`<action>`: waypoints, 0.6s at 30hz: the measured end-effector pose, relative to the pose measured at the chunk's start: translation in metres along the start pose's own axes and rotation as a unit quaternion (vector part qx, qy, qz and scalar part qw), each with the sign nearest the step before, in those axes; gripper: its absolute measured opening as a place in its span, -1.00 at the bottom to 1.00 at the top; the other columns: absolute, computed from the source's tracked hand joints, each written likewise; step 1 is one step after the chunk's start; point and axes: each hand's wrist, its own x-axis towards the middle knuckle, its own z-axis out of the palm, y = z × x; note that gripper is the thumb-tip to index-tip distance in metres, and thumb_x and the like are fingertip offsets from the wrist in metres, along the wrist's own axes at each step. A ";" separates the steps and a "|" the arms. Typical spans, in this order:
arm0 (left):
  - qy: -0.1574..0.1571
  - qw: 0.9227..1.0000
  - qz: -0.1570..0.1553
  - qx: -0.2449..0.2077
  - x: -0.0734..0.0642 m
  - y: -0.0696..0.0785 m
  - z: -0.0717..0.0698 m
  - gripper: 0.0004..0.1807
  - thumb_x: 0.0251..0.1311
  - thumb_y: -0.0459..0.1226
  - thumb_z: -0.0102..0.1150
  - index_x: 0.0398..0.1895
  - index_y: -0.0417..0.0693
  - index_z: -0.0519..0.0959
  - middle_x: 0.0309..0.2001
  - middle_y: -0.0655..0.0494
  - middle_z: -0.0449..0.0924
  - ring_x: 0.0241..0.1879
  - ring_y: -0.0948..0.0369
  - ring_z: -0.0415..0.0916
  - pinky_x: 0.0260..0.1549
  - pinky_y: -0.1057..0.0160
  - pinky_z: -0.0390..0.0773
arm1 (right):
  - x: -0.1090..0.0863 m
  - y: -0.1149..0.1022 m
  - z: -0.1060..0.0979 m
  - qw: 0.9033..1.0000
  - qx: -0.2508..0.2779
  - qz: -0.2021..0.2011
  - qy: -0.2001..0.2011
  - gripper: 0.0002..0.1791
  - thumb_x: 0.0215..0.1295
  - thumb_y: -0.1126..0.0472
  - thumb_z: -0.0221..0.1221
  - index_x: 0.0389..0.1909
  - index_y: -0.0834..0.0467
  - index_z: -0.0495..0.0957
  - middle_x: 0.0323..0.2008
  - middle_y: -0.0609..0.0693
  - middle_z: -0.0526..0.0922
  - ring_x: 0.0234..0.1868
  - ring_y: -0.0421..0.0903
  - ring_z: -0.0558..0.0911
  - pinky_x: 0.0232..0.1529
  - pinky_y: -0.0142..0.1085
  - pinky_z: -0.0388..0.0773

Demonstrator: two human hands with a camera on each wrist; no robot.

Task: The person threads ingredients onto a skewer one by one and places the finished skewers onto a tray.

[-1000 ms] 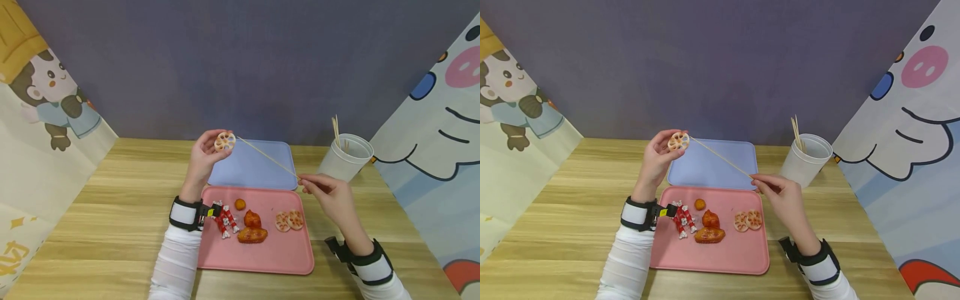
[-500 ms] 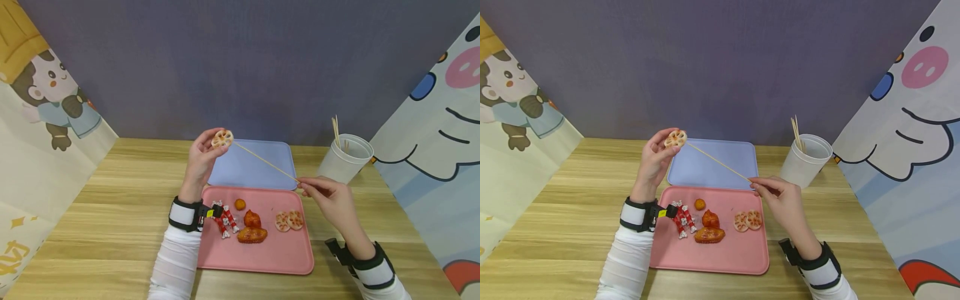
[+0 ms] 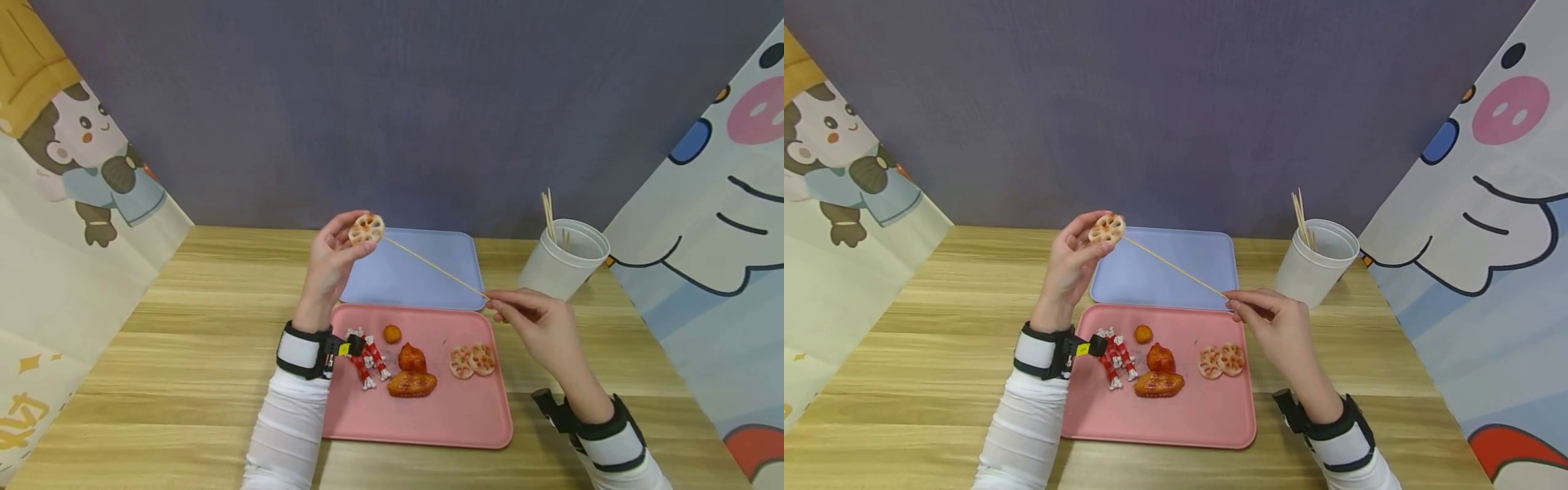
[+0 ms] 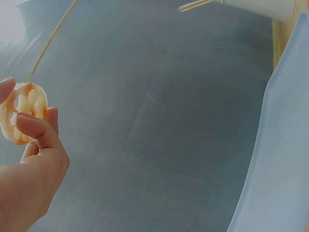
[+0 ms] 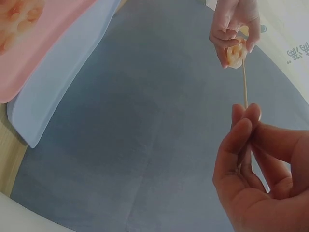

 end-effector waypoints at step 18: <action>-0.018 0.999 -0.018 0.048 -0.001 -0.003 0.001 -0.51 0.01 -0.65 0.11 0.07 -0.24 0.45 -0.02 0.07 0.54 -0.14 0.20 0.50 -0.20 0.39 0.56 | 0.000 0.000 -0.002 1.000 -0.022 0.012 0.003 -0.80 0.16 0.47 0.21 -0.22 0.24 0.70 -0.38 0.12 0.72 -0.47 -0.37 0.64 -0.43 -0.51 0.59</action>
